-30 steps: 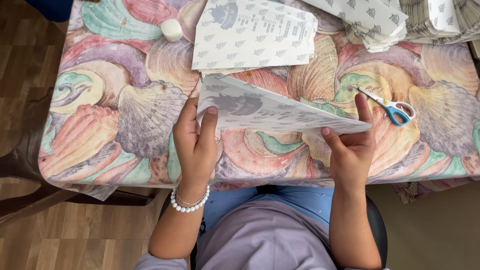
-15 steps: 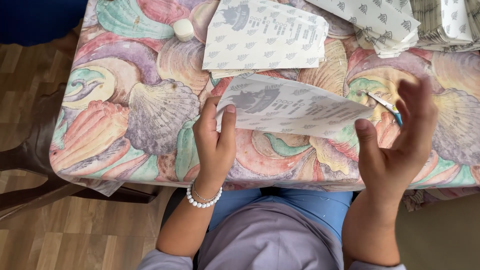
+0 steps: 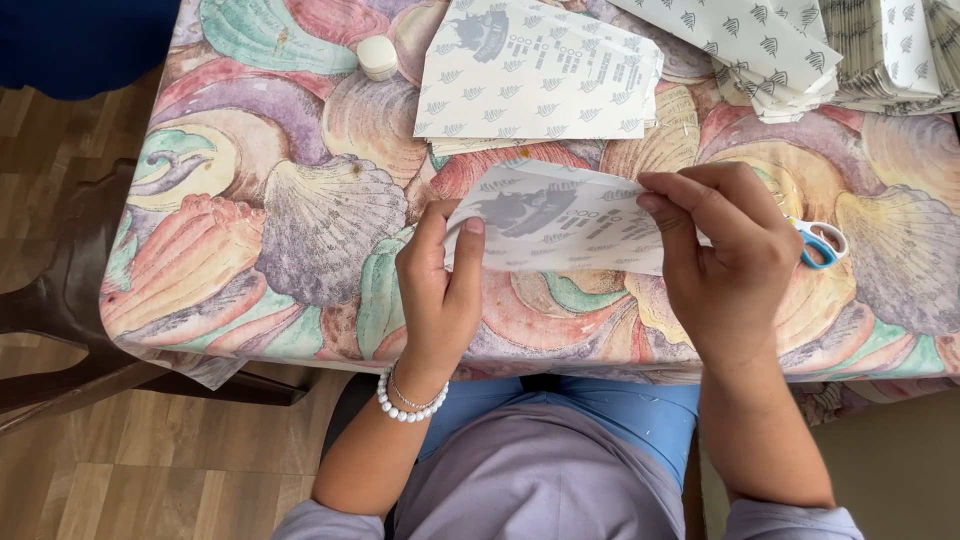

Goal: Folding printed paper sheets into bags on a table

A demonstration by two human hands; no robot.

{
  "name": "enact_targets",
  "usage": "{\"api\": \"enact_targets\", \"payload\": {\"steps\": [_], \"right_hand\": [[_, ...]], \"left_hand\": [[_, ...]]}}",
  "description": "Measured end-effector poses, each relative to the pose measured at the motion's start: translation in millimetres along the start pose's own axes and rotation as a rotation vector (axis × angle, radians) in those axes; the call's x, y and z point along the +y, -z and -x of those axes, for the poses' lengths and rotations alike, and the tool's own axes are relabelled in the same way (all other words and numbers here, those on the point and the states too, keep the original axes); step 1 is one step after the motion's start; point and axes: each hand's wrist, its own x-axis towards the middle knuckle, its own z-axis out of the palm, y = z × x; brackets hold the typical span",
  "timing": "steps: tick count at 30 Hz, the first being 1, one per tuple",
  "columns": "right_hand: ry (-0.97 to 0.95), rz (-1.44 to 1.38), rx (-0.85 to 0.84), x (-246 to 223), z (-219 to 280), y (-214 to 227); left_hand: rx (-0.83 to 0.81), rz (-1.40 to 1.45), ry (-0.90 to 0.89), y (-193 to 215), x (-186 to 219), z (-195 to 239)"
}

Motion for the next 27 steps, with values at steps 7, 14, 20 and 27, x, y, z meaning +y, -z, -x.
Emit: {"api": "enact_targets", "payload": {"steps": [7,14,20,27], "right_hand": [[-0.019,0.01,-0.232,-34,-25,38],[-0.068,0.009,-0.578,18,-29,-3],[-0.172,-0.034,-0.617,72,-8,-59],[-0.186,0.067,-0.694,95,3,-77]], "left_hand": [[-0.134,0.049,0.211,28,26,23],[-0.358,-0.113,0.081,37,-32,3],[-0.631,-0.371,-0.166,16,-56,-72],[-0.952,-0.714,-0.253,-13,-83,-103]]}}
